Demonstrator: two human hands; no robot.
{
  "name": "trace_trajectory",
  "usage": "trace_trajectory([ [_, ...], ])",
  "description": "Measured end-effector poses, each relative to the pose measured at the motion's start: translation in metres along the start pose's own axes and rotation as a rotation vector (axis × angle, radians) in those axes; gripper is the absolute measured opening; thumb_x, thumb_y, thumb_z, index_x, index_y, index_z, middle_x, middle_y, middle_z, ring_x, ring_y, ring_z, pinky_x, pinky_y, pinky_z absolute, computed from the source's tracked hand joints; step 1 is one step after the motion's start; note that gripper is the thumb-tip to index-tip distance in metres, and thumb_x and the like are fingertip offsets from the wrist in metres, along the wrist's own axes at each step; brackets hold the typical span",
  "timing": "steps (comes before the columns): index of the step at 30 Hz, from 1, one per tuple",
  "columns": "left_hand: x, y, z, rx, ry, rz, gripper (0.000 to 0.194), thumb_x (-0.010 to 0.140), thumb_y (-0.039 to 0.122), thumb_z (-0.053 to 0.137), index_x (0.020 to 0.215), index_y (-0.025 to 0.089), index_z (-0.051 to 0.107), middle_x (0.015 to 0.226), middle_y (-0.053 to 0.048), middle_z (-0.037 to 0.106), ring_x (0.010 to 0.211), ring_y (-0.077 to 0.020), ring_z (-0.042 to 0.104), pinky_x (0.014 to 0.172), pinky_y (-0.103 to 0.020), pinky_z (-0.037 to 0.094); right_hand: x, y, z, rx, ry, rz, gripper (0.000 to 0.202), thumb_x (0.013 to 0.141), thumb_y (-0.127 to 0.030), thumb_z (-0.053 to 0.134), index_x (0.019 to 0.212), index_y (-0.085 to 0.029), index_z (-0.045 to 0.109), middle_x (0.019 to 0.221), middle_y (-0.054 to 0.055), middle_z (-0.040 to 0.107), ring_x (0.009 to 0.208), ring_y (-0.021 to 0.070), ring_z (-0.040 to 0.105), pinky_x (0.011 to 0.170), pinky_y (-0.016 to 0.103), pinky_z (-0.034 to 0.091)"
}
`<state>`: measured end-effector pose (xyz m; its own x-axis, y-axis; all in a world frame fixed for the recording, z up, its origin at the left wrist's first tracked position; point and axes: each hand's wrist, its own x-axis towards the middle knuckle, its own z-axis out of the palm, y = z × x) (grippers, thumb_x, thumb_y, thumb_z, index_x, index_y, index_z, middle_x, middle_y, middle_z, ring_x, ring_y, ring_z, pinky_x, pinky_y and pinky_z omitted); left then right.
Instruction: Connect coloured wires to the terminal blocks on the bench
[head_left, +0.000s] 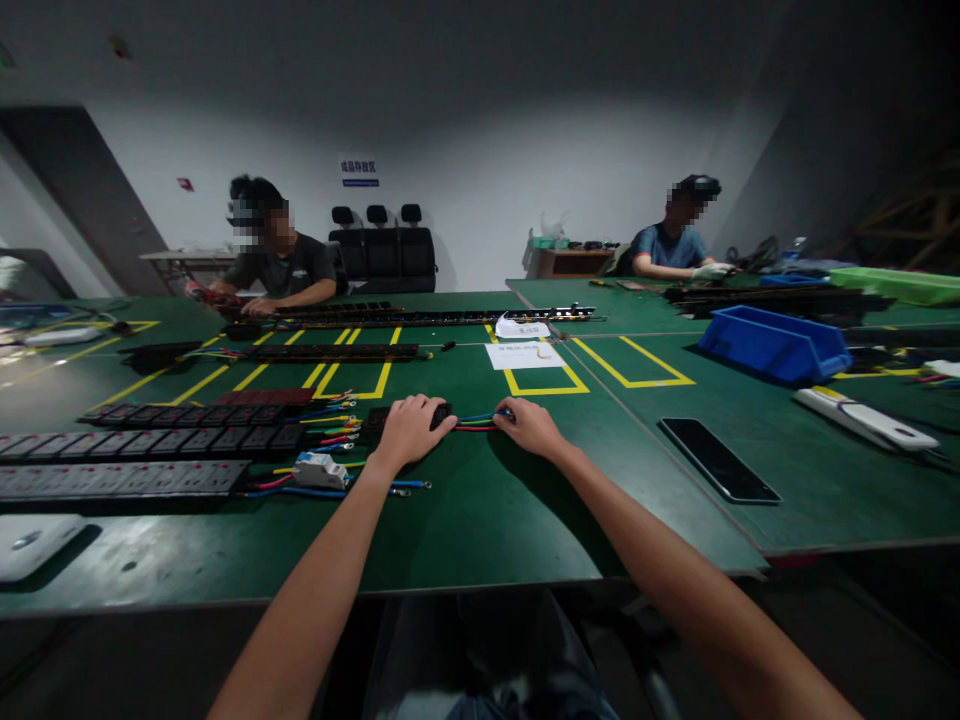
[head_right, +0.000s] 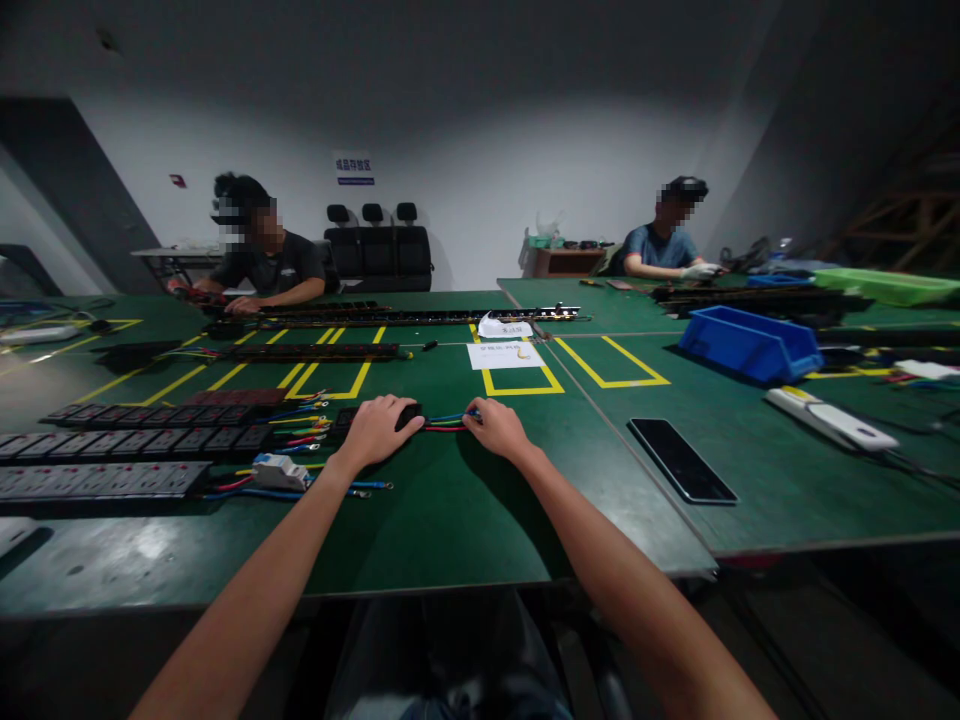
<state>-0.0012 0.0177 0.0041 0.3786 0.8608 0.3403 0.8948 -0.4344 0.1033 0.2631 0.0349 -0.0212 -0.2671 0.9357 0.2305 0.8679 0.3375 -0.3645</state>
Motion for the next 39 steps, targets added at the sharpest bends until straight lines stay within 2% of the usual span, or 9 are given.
trace_trajectory([
  [30,0.0008,-0.0019,-0.0011,-0.008,-0.015,0.001,0.06,0.101,0.065,0.036,0.13,0.021,0.065,0.119,-0.012,0.069,0.11,-0.0298,0.061,0.097,-0.044,0.044,0.0,-0.0013,-0.0008,-0.021,-0.006,-0.003,0.021,0.1,-0.037,0.057,0.107,-0.021,0.068,0.103,0.006,0.072,0.093,0.0186,0.064,0.072,0.026,0.037],
  [35,0.0007,-0.001,-0.0021,-0.017,-0.026,-0.007,0.062,0.101,0.066,0.034,0.131,0.021,0.064,0.12,-0.013,0.068,0.111,-0.0297,0.061,0.097,-0.045,0.044,0.002,-0.0042,0.0021,-0.039,0.046,0.117,0.026,0.103,-0.036,0.05,0.101,-0.02,0.07,0.101,0.007,0.073,0.09,0.0185,0.066,0.072,0.026,0.039],
  [39,0.0005,-0.0007,-0.0025,-0.029,-0.019,-0.007,0.06,0.101,0.065,0.035,0.13,0.022,0.065,0.121,-0.012,0.068,0.112,-0.0295,0.061,0.098,-0.044,0.044,0.0012,-0.0061,-0.001,-0.046,0.039,0.212,0.032,0.104,-0.04,0.048,0.102,-0.019,0.072,0.103,0.01,0.074,0.093,0.0203,0.067,0.073,0.026,0.041],
])
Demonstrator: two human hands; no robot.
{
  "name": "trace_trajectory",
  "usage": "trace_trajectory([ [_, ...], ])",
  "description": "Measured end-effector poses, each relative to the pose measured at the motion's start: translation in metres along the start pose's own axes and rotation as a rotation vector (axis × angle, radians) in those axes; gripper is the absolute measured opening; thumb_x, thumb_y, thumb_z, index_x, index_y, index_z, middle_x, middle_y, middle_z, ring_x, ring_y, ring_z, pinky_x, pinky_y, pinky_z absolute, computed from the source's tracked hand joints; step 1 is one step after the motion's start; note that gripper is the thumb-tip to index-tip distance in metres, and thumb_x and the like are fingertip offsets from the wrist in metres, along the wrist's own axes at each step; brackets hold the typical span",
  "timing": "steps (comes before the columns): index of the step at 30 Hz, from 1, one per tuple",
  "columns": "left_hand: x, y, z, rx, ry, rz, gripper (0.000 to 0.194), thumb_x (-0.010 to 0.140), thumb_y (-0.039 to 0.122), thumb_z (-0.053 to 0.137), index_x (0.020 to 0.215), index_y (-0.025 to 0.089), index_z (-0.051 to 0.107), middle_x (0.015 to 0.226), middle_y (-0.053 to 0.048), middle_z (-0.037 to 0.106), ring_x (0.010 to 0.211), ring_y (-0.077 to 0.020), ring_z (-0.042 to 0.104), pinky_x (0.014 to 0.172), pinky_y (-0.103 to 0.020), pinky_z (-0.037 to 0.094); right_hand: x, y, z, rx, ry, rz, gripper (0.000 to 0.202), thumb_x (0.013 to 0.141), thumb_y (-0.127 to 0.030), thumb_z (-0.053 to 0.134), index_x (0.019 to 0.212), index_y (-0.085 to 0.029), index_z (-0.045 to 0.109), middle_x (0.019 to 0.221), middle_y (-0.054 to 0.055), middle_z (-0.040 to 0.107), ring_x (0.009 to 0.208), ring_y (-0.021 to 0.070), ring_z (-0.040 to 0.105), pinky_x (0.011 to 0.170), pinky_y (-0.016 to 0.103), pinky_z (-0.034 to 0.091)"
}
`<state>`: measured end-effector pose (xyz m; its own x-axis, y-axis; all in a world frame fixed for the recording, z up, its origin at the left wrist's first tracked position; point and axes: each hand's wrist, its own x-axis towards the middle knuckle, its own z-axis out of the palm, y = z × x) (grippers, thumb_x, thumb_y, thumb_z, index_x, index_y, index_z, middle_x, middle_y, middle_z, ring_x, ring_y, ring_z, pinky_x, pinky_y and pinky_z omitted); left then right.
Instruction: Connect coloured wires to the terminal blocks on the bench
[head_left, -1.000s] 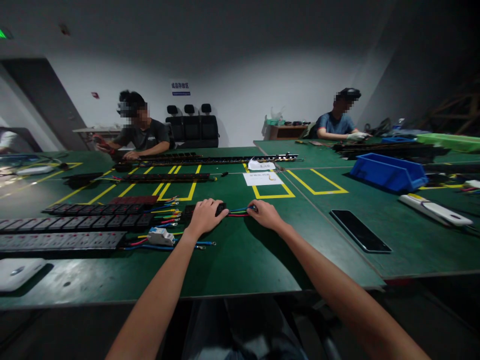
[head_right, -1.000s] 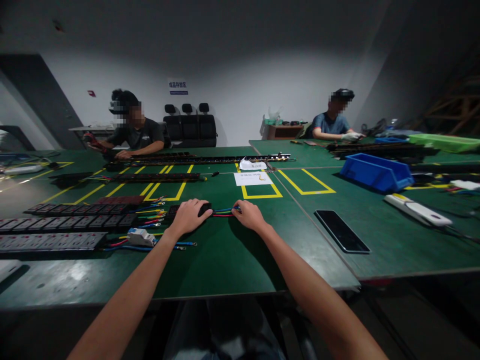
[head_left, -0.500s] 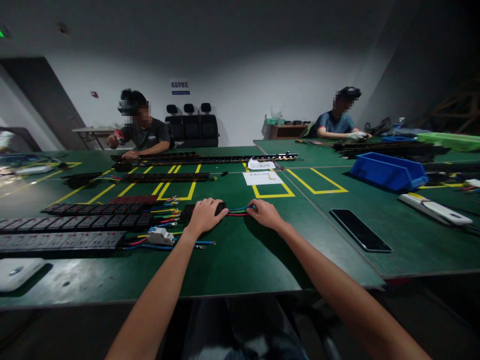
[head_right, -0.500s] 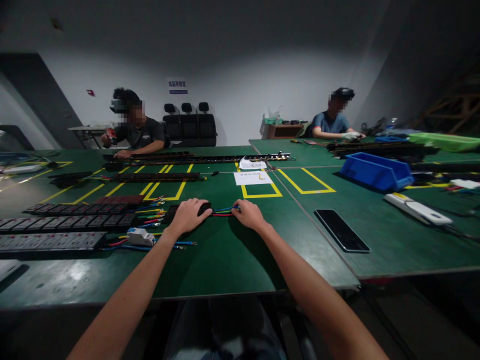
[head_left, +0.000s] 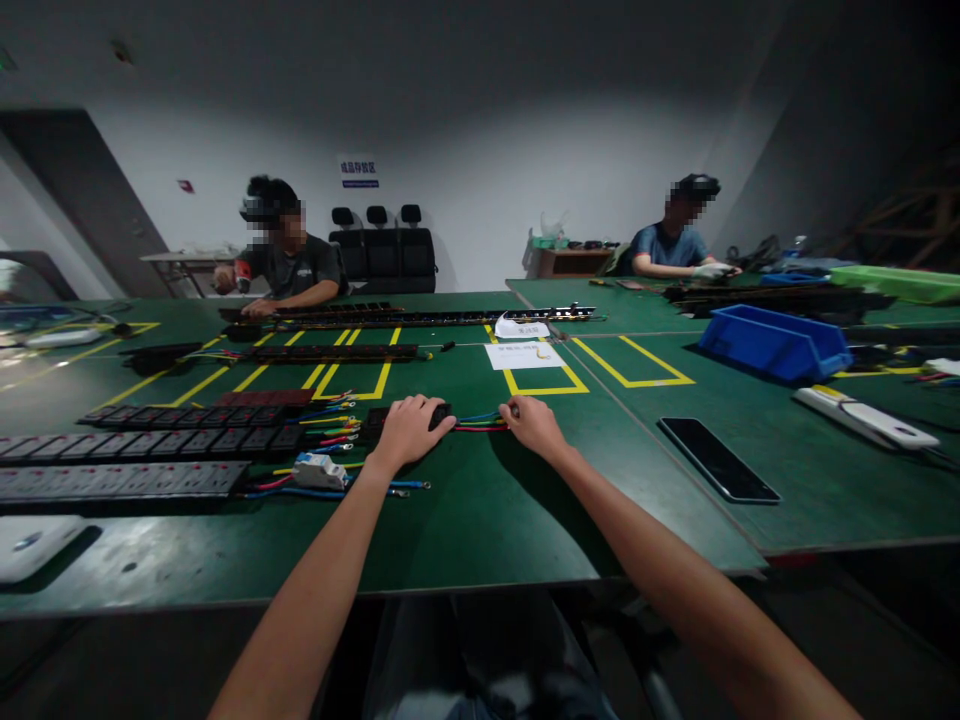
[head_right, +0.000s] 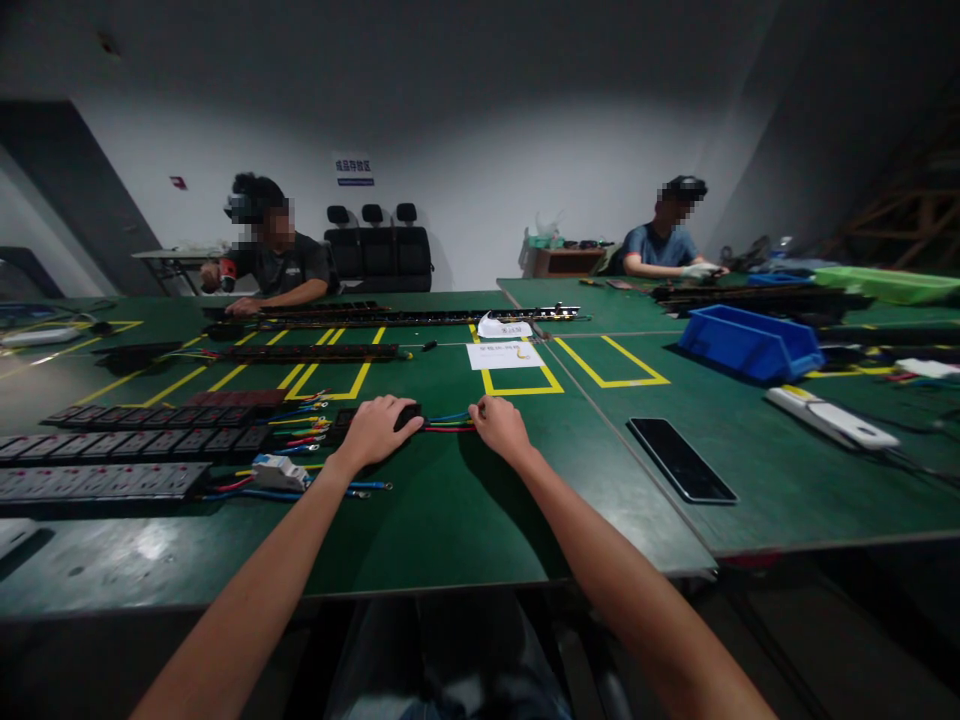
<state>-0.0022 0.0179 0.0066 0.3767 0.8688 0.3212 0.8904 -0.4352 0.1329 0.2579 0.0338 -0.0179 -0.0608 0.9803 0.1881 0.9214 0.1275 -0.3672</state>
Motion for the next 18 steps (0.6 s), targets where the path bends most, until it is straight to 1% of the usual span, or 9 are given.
trace_trajectory([
  [3,0.0,0.0,0.0,0.01,-0.002,0.001,0.06,0.101,0.065,0.035,0.131,0.021,0.065,0.121,-0.012,0.068,0.111,-0.0294,0.061,0.098,-0.045,0.044,-0.003,-0.001,-0.009,-0.027,-0.007,0.09,0.04,0.105,-0.045,0.042,0.103,-0.02,0.073,0.104,0.012,0.075,0.093,0.0228,0.069,0.075,0.027,0.043],
  [5,0.0,0.0,0.001,0.026,0.001,0.005,0.061,0.101,0.065,0.035,0.131,0.021,0.064,0.12,-0.013,0.069,0.111,-0.0296,0.061,0.098,-0.045,0.044,-0.004,-0.003,-0.015,-0.061,0.006,0.166,0.048,0.107,-0.047,0.035,0.105,-0.021,0.074,0.108,0.014,0.074,0.095,0.0251,0.07,0.079,0.03,0.046],
  [7,0.0,-0.001,0.002,0.043,0.005,0.008,0.061,0.101,0.065,0.035,0.131,0.02,0.064,0.12,-0.013,0.069,0.111,-0.0297,0.061,0.097,-0.045,0.044,-0.005,-0.004,-0.02,-0.083,0.005,0.207,0.054,0.107,-0.05,0.03,0.107,-0.021,0.076,0.112,0.016,0.074,0.098,0.0274,0.071,0.082,0.033,0.048],
  [12,0.0,-0.001,0.003,0.042,0.01,0.01,0.06,0.102,0.064,0.035,0.131,0.02,0.064,0.121,-0.013,0.069,0.112,-0.0292,0.061,0.098,-0.045,0.044,-0.007,-0.007,-0.023,-0.135,-0.04,0.193,0.059,0.106,-0.054,0.03,0.102,-0.021,0.079,0.109,0.016,0.075,0.099,0.0285,0.072,0.084,0.034,0.049],
  [18,0.0,-0.002,0.003,0.037,0.014,0.012,0.06,0.102,0.064,0.035,0.13,0.02,0.064,0.12,-0.013,0.069,0.111,-0.0294,0.061,0.097,-0.045,0.044,-0.007,-0.009,-0.022,-0.196,0.005,0.193,0.065,0.106,-0.053,0.026,0.101,-0.018,0.08,0.106,0.02,0.075,0.097,0.0304,0.073,0.084,0.037,0.05],
])
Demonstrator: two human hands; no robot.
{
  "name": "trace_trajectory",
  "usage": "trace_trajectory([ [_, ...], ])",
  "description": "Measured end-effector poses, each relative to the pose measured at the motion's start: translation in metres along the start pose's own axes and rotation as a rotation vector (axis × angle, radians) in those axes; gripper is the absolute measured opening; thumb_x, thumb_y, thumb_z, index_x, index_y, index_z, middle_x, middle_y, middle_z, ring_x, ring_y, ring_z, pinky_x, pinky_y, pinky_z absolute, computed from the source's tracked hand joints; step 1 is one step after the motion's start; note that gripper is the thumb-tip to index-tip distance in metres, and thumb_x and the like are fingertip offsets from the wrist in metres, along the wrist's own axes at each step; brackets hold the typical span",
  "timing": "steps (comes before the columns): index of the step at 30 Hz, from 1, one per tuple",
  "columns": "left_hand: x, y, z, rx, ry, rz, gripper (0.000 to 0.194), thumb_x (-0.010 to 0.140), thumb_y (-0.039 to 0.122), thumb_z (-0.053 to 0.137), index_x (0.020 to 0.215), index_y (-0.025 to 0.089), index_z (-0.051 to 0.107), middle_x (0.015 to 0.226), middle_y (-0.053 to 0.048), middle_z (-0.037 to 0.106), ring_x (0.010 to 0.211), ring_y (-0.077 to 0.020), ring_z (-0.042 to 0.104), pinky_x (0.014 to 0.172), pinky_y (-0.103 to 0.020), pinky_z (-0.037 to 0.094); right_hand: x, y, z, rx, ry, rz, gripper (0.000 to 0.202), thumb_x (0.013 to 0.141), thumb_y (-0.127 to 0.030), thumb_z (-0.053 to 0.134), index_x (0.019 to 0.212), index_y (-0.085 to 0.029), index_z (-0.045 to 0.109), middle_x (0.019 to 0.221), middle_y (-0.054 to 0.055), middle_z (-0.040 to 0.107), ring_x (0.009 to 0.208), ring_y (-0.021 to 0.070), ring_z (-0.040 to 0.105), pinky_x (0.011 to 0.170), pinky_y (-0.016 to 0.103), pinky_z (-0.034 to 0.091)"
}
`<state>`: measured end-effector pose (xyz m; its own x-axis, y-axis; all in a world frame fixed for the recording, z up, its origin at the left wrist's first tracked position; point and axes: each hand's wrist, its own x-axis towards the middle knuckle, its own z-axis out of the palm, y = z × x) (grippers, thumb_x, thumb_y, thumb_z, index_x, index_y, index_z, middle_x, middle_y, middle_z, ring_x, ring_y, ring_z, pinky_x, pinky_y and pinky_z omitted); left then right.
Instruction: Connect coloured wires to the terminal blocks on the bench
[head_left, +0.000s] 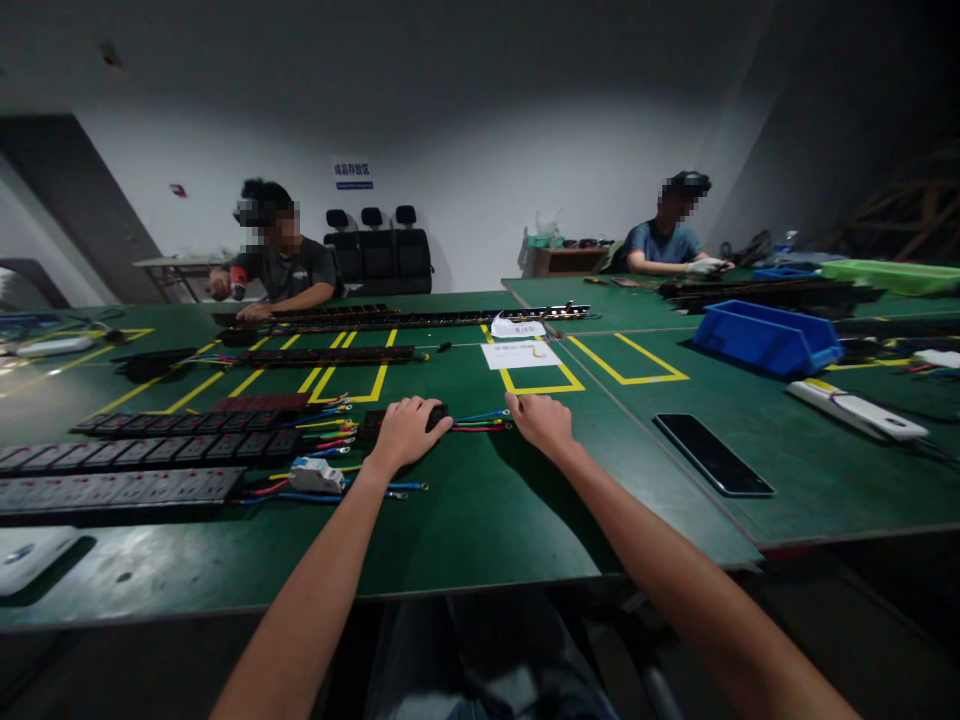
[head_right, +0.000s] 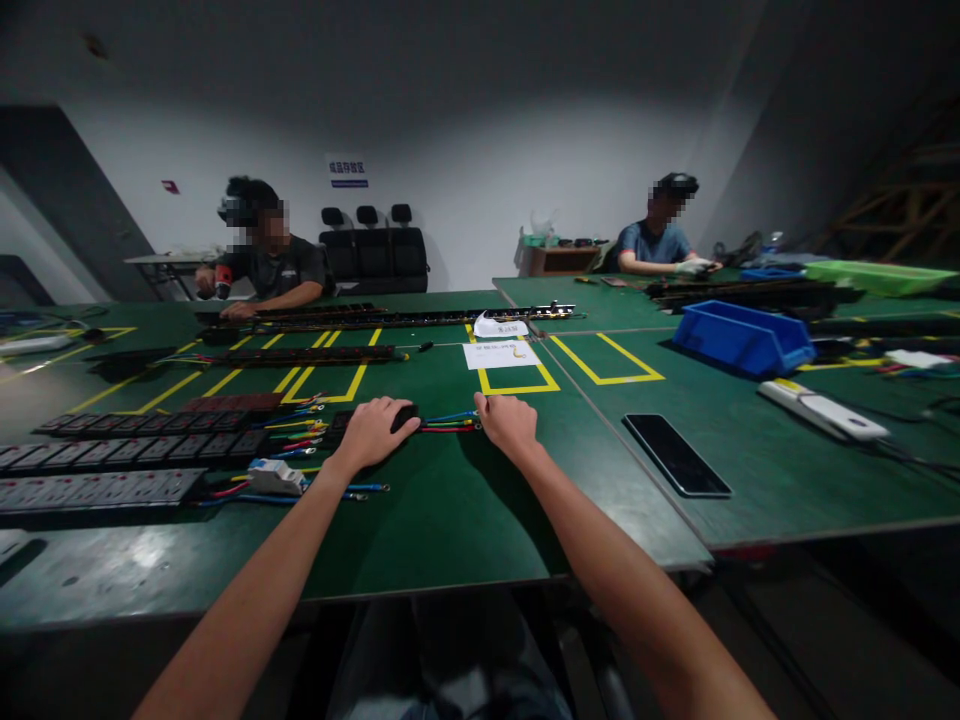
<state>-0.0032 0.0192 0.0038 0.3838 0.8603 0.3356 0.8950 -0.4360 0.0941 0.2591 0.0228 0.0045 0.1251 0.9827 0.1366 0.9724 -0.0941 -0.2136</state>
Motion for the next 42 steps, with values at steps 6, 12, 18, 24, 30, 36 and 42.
trace_trajectory([
  [6,0.0,-0.001,0.001,-0.015,0.003,-0.002,0.061,0.101,0.065,0.035,0.131,0.021,0.064,0.12,-0.012,0.069,0.111,-0.0297,0.061,0.097,-0.045,0.044,0.0,0.0,0.001,-0.02,0.009,-0.013,0.067,0.106,-0.056,0.025,0.101,-0.019,0.08,0.104,0.019,0.076,0.094,0.0289,0.073,0.083,0.036,0.051],
  [12,0.0,0.001,-0.002,-0.016,-0.01,-0.005,0.062,0.101,0.066,0.034,0.131,0.02,0.064,0.12,-0.013,0.069,0.111,-0.0297,0.061,0.097,-0.045,0.045,-0.001,0.0,0.002,-0.02,-0.005,-0.036,0.068,0.106,-0.057,0.023,0.098,-0.019,0.079,0.102,0.019,0.075,0.094,0.0294,0.073,0.084,0.038,0.051],
  [18,0.0,0.001,-0.002,-0.018,-0.007,-0.008,0.061,0.101,0.065,0.035,0.13,0.021,0.065,0.12,-0.013,0.069,0.11,-0.0299,0.061,0.097,-0.046,0.045,-0.002,-0.002,0.002,-0.01,-0.021,-0.039,0.064,0.107,-0.055,0.026,0.101,-0.02,0.079,0.103,0.018,0.075,0.097,0.0297,0.073,0.085,0.038,0.05],
  [24,0.0,0.0,-0.001,-0.021,-0.005,-0.007,0.061,0.101,0.066,0.036,0.13,0.021,0.065,0.119,-0.013,0.069,0.11,-0.0299,0.061,0.097,-0.046,0.045,-0.002,-0.003,0.004,-0.025,-0.023,-0.027,0.064,0.106,-0.056,0.026,0.099,-0.021,0.079,0.102,0.017,0.076,0.096,0.0291,0.073,0.085,0.038,0.05],
  [30,-0.001,-0.001,0.0,-0.026,-0.004,-0.008,0.061,0.101,0.066,0.035,0.13,0.021,0.065,0.12,-0.012,0.069,0.111,-0.0296,0.061,0.098,-0.045,0.044,0.0,0.0,0.005,-0.01,-0.04,-0.032,0.056,0.107,-0.048,0.026,0.105,-0.022,0.076,0.106,0.017,0.075,0.096,0.0294,0.073,0.083,0.038,0.05],
  [36,-0.001,0.001,-0.002,-0.013,-0.006,-0.008,0.062,0.101,0.066,0.034,0.13,0.02,0.064,0.121,-0.013,0.068,0.111,-0.0301,0.061,0.098,-0.046,0.045,-0.001,0.001,0.012,0.039,-0.059,-0.141,0.043,0.105,-0.051,0.037,0.106,-0.022,0.069,0.107,0.013,0.074,0.093,0.0277,0.071,0.077,0.035,0.048],
  [42,-0.001,0.002,-0.003,-0.016,-0.02,-0.011,0.061,0.101,0.066,0.035,0.13,0.021,0.064,0.119,-0.012,0.069,0.109,-0.0295,0.062,0.096,-0.045,0.045,-0.002,0.002,0.015,0.06,-0.079,-0.159,0.035,0.104,-0.05,0.044,0.105,-0.021,0.064,0.108,0.012,0.073,0.095,0.0269,0.07,0.077,0.033,0.046],
])
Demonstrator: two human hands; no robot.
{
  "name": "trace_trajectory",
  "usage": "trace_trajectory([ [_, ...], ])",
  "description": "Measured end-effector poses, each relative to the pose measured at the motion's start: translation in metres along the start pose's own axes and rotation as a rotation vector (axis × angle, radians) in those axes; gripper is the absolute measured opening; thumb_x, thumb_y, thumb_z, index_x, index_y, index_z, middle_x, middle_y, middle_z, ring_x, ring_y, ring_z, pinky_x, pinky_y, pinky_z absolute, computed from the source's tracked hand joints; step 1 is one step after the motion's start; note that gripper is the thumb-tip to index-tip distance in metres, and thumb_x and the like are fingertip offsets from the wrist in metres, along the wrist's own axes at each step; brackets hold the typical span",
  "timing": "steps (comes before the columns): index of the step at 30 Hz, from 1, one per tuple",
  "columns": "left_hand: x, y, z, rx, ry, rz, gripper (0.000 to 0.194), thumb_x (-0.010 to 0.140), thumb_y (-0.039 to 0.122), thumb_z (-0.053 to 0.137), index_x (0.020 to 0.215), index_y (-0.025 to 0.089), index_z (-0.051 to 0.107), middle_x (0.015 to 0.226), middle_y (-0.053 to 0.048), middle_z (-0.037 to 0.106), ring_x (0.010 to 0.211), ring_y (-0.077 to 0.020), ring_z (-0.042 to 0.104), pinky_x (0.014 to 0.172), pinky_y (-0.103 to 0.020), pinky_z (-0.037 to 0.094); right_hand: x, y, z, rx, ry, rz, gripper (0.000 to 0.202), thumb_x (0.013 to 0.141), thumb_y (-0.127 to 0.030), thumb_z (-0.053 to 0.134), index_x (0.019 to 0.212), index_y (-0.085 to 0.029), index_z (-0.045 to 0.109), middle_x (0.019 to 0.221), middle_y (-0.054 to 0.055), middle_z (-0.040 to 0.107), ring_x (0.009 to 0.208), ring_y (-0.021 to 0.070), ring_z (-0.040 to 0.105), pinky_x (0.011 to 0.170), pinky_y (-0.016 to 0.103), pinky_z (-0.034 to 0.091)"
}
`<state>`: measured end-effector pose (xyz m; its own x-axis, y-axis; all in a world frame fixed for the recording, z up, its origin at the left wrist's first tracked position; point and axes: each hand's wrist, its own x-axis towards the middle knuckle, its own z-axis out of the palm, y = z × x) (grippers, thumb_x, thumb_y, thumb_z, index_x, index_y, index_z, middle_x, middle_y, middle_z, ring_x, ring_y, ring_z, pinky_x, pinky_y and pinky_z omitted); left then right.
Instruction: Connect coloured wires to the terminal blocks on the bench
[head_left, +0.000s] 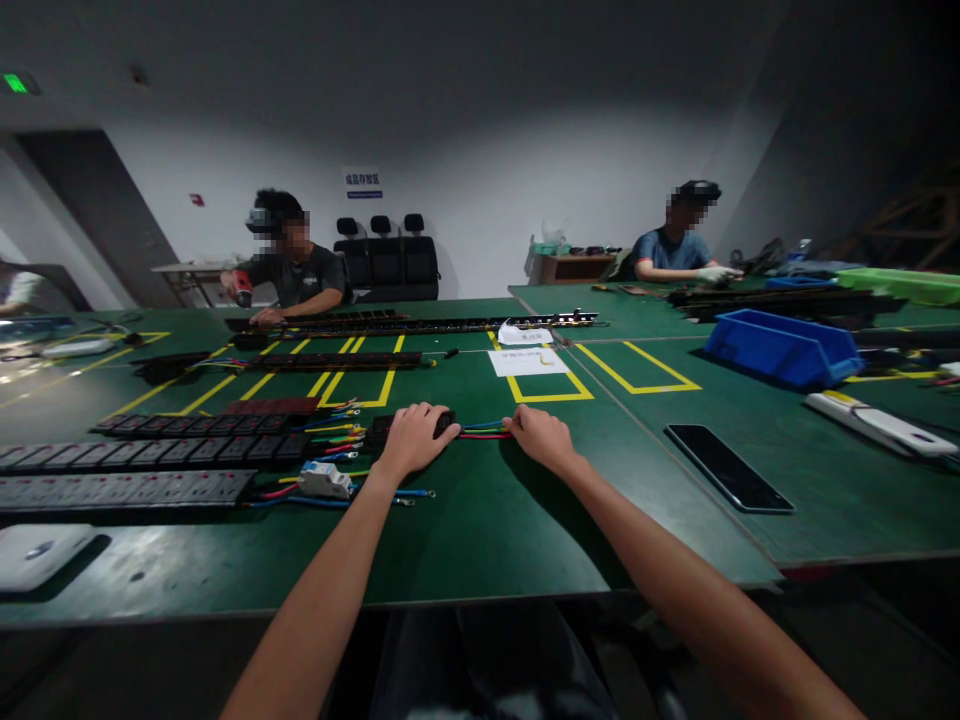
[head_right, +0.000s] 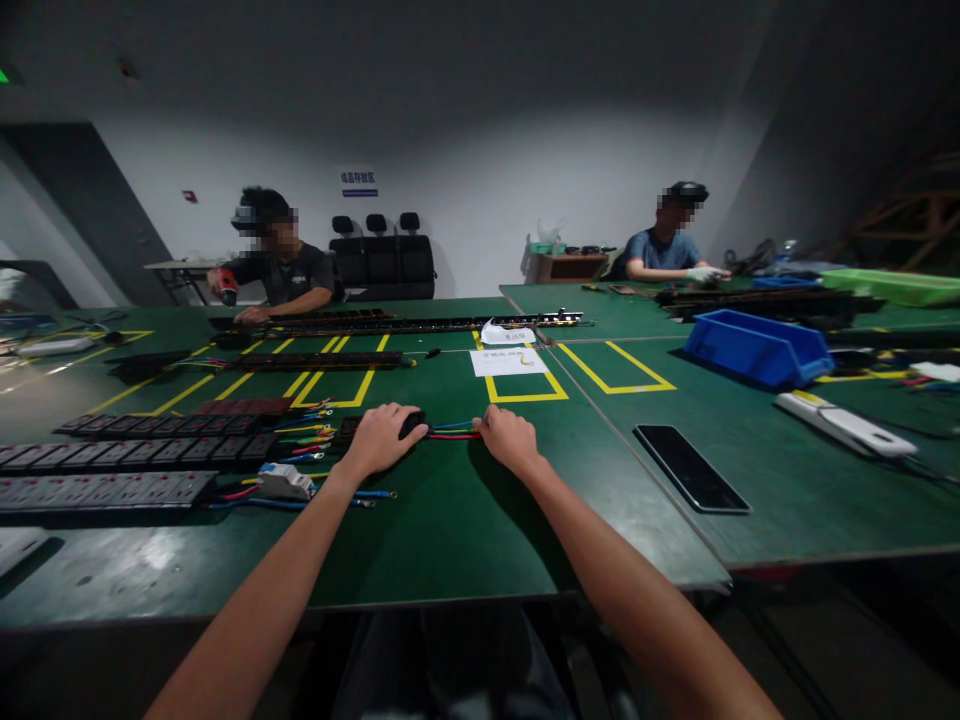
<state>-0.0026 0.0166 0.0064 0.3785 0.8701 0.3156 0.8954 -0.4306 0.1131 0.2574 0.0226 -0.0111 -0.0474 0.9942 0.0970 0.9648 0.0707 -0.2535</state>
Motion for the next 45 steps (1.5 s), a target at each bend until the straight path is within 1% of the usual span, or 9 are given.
trace_trajectory([
  [8,0.0001,0.0003,0.0017,0.029,0.015,0.0,0.06,0.101,0.065,0.036,0.13,0.021,0.065,0.119,-0.012,0.069,0.11,-0.0298,0.062,0.096,-0.045,0.045,-0.0016,-0.0019,-0.0047,-0.041,-0.059,0.026,0.04,0.105,-0.054,0.041,0.106,-0.022,0.065,0.109,0.012,0.073,0.098,0.0281,0.071,0.079,0.034,0.047],
  [15,0.0,0.0004,0.0003,0.008,0.008,-0.003,0.062,0.101,0.066,0.034,0.13,0.021,0.064,0.118,-0.012,0.069,0.109,-0.0287,0.061,0.096,-0.044,0.044,-0.0005,-0.0009,-0.0032,-0.052,-0.056,0.022,0.04,0.105,-0.055,0.04,0.106,-0.023,0.064,0.108,0.012,0.073,0.098,0.0284,0.071,0.08,0.035,0.047],
  [20,0.0003,-0.0008,0.0016,-0.001,0.007,-0.002,0.063,0.101,0.067,0.034,0.13,0.021,0.064,0.119,-0.012,0.068,0.109,-0.0288,0.061,0.097,-0.044,0.044,-0.0013,-0.001,-0.0039,-0.036,-0.048,0.014,0.042,0.105,-0.055,0.04,0.109,-0.021,0.065,0.107,0.013,0.073,0.097,0.0272,0.071,0.08,0.033,0.047],
  [26,0.0002,-0.0012,0.0019,-0.019,-0.003,-0.006,0.064,0.101,0.068,0.033,0.131,0.021,0.064,0.119,-0.012,0.068,0.109,-0.0285,0.061,0.097,-0.045,0.044,-0.002,-0.0019,-0.0061,-0.039,-0.072,0.02,0.044,0.105,-0.055,0.039,0.112,-0.021,0.066,0.109,0.014,0.073,0.099,0.0281,0.07,0.081,0.034,0.047],
  [32,0.0,-0.001,0.002,-0.022,0.002,-0.001,0.064,0.101,0.068,0.032,0.131,0.021,0.064,0.119,-0.011,0.068,0.109,-0.0279,0.061,0.098,-0.045,0.044,-0.002,-0.0017,-0.0069,-0.038,-0.068,0.011,0.042,0.105,-0.055,0.04,0.109,-0.022,0.065,0.107,0.013,0.073,0.098,0.0278,0.071,0.079,0.034,0.046],
  [36,0.0001,-0.0014,0.0031,0.0,0.013,0.0,0.063,0.101,0.067,0.034,0.13,0.021,0.065,0.118,-0.012,0.068,0.109,-0.0289,0.061,0.096,-0.044,0.044,-0.0028,-0.002,-0.0067,-0.047,-0.058,0.014,0.041,0.104,-0.054,0.041,0.106,-0.022,0.065,0.106,0.012,0.074,0.097,0.0293,0.071,0.077,0.034,0.047],
  [45,-0.0001,-0.0013,0.0028,0.0,0.017,-0.004,0.063,0.101,0.067,0.034,0.131,0.021,0.065,0.118,-0.012,0.069,0.108,-0.0293,0.061,0.096,-0.044,0.045,-0.0032,-0.0033,-0.0076,-0.046,-0.063,0.016,0.04,0.105,-0.054,0.04,0.107,-0.022,0.064,0.107,0.012,0.074,0.097,0.0284,0.071,0.077,0.034,0.047],
])
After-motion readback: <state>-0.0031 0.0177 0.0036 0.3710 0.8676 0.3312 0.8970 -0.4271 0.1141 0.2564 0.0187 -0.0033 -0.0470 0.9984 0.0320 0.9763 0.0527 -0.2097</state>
